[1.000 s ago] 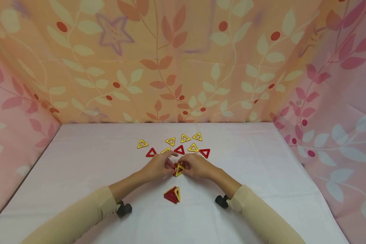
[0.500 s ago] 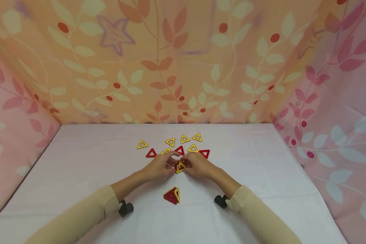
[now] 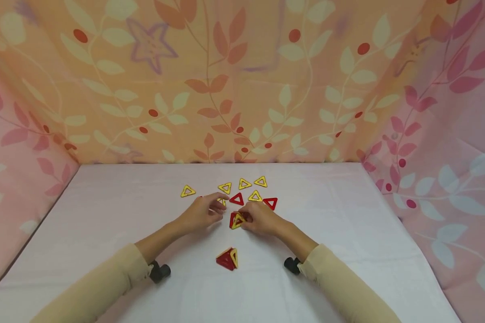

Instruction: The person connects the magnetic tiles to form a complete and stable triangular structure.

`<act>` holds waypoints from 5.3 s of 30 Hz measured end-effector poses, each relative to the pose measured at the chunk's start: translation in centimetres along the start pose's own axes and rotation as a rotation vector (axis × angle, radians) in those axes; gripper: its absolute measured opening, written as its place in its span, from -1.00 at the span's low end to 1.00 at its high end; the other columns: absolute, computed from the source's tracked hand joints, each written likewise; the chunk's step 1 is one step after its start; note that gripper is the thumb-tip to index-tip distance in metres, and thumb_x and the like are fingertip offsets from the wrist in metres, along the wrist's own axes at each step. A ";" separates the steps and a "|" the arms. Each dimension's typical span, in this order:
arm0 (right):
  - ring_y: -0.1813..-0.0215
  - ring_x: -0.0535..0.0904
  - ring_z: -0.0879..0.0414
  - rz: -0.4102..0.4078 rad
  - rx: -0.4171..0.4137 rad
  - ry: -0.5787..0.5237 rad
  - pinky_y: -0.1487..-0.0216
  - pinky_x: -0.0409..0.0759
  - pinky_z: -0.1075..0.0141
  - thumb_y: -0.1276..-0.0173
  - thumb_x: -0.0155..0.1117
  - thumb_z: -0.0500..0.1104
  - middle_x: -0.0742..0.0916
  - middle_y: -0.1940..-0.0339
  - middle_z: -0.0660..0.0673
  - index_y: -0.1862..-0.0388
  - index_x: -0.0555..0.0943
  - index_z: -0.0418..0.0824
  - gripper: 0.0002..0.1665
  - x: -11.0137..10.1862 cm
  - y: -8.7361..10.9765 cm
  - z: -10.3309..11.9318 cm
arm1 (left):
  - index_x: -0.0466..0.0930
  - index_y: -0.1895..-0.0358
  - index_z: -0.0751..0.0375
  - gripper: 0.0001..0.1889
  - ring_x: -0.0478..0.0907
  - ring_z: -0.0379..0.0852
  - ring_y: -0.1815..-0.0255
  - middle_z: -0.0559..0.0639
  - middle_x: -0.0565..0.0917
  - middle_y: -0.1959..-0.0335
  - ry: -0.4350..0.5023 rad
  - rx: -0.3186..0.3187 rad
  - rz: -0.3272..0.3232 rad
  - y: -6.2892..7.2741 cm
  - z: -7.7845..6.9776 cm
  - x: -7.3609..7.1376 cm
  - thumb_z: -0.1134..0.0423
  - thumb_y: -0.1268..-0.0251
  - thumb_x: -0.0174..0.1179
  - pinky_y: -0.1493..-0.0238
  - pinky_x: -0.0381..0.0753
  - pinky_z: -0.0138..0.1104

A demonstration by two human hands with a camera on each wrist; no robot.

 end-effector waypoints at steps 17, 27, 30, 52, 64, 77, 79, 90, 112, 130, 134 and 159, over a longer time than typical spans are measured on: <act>0.27 0.49 0.18 0.010 0.034 0.003 0.23 0.54 0.40 -0.21 0.51 -0.20 0.68 0.24 0.02 -0.12 0.65 -0.34 -0.50 -0.1 -0.1 0.3 | 0.44 -0.27 0.29 -0.36 0.59 0.11 -0.04 0.20 0.70 0.03 -0.177 -0.107 -0.132 0.2 4.9 -4.9 0.53 -0.04 0.37 -0.15 0.51 -0.02; 0.26 0.49 0.18 0.017 0.056 0.006 0.22 0.54 0.40 -0.21 0.51 -0.21 0.67 0.23 0.01 -0.12 0.64 -0.34 -0.49 -0.1 0.0 0.5 | 0.47 -0.24 0.32 -0.40 0.67 0.04 0.05 0.12 0.75 0.16 -0.153 -0.081 -0.109 0.6 5.1 -4.7 0.58 -0.07 0.37 -0.12 0.56 -0.05; 0.26 0.49 0.18 0.015 0.063 0.007 0.22 0.54 0.40 -0.20 0.52 -0.20 0.67 0.23 0.00 -0.12 0.64 -0.33 -0.49 -0.1 0.0 0.6 | 0.48 -0.24 0.30 -0.42 0.67 0.02 0.05 0.11 0.75 0.13 -0.144 -0.087 -0.096 0.8 5.1 -4.4 0.56 -0.09 0.37 -0.09 0.59 -0.09; 0.25 0.48 0.17 0.017 0.103 -0.009 0.22 0.54 0.39 -0.20 0.52 -0.22 0.67 0.22 0.01 -0.12 0.65 -0.31 -0.50 0.2 -0.1 0.4 | 0.49 -0.26 0.18 -0.42 0.63 -0.11 0.13 -0.02 0.75 0.11 -0.146 -0.049 -0.018 1.4 3.3 -1.7 0.47 -0.13 0.42 0.03 0.63 -0.25; 0.26 0.49 0.18 0.020 0.102 -0.006 0.22 0.55 0.40 -0.20 0.52 -0.21 0.67 0.24 0.03 -0.12 0.66 -0.30 -0.51 0.1 -0.2 0.4 | 0.48 -0.29 0.18 -0.41 0.65 -0.10 0.06 0.01 0.75 0.07 -0.141 -0.048 0.039 0.8 2.0 -0.4 0.45 -0.15 0.41 -0.01 0.64 -0.25; 0.26 0.50 0.17 0.020 0.108 -0.007 0.22 0.55 0.40 -0.20 0.52 -0.21 0.68 0.23 0.01 -0.11 0.66 -0.31 -0.51 0.0 -0.2 0.5 | 0.46 -0.29 0.21 -0.40 0.66 -0.09 0.01 0.03 0.74 0.06 -0.144 -0.033 0.070 0.3 1.5 0.2 0.46 -0.15 0.41 -0.07 0.63 -0.24; 0.27 0.50 0.16 0.020 0.108 -0.005 0.22 0.55 0.40 -0.19 0.53 -0.21 0.67 0.24 0.01 -0.10 0.66 -0.31 -0.51 0.0 -0.2 0.5 | 0.46 -0.29 0.21 -0.41 0.66 -0.08 0.01 0.04 0.74 0.06 -0.143 -0.036 0.073 0.3 1.4 0.2 0.46 -0.15 0.41 -0.08 0.62 -0.23; 0.27 0.49 0.17 0.019 0.100 0.003 0.22 0.55 0.39 -0.19 0.53 -0.20 0.68 0.23 0.01 -0.10 0.65 -0.32 -0.51 0.0 -0.2 0.5 | 0.47 -0.29 0.18 -0.41 0.66 -0.07 -0.03 0.05 0.73 0.02 -0.163 -0.037 0.085 -0.2 1.1 0.7 0.46 -0.16 0.40 -0.08 0.62 -0.22; 0.29 0.48 0.18 0.014 0.076 0.003 0.24 0.54 0.40 -0.20 0.52 -0.22 0.67 0.26 0.02 -0.08 0.65 -0.32 -0.53 0.1 -0.2 0.4 | 0.31 -0.42 0.10 -0.28 0.64 -0.06 -0.05 0.03 0.71 0.00 -0.214 -0.017 0.087 -0.2 0.9 0.9 0.43 -0.19 0.39 -0.12 0.60 -0.20; 0.27 0.49 0.17 0.013 0.055 0.011 0.23 0.54 0.38 -0.20 0.51 -0.24 0.69 0.25 -0.01 -0.07 0.65 -0.35 -0.54 0.2 -0.2 0.4 | 0.30 -0.43 0.15 -0.29 0.64 -0.07 -0.01 0.06 0.72 0.05 -0.182 0.033 0.095 -0.1 0.3 0.5 0.46 -0.22 0.35 -0.09 0.61 -0.21; 0.27 0.50 0.16 0.013 0.059 0.005 0.23 0.55 0.39 -0.20 0.51 -0.24 0.70 0.24 -0.02 -0.07 0.66 -0.35 -0.55 0.1 -0.2 0.5 | 0.30 -0.43 0.15 -0.30 0.65 -0.10 0.06 0.05 0.72 0.07 -0.159 0.035 0.091 -0.2 0.2 0.5 0.45 -0.23 0.35 0.01 0.65 -0.28; 0.29 0.50 0.16 0.009 0.046 0.010 0.23 0.56 0.40 -0.19 0.52 -0.23 0.70 0.25 -0.02 -0.04 0.66 -0.33 -0.56 0.1 -0.3 0.4 | 0.34 -0.37 0.24 -0.35 0.66 -0.18 0.20 -0.01 0.72 0.18 -0.079 0.052 0.059 -1.1 -0.4 1.3 0.36 -0.23 0.38 0.11 0.65 -0.37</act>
Point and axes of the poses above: each hand's wrist, its own y-axis away from the middle knuckle, its own x-axis out of the palm, z = x × y, the point moved 2 cm from there along -y, towards the middle knuckle
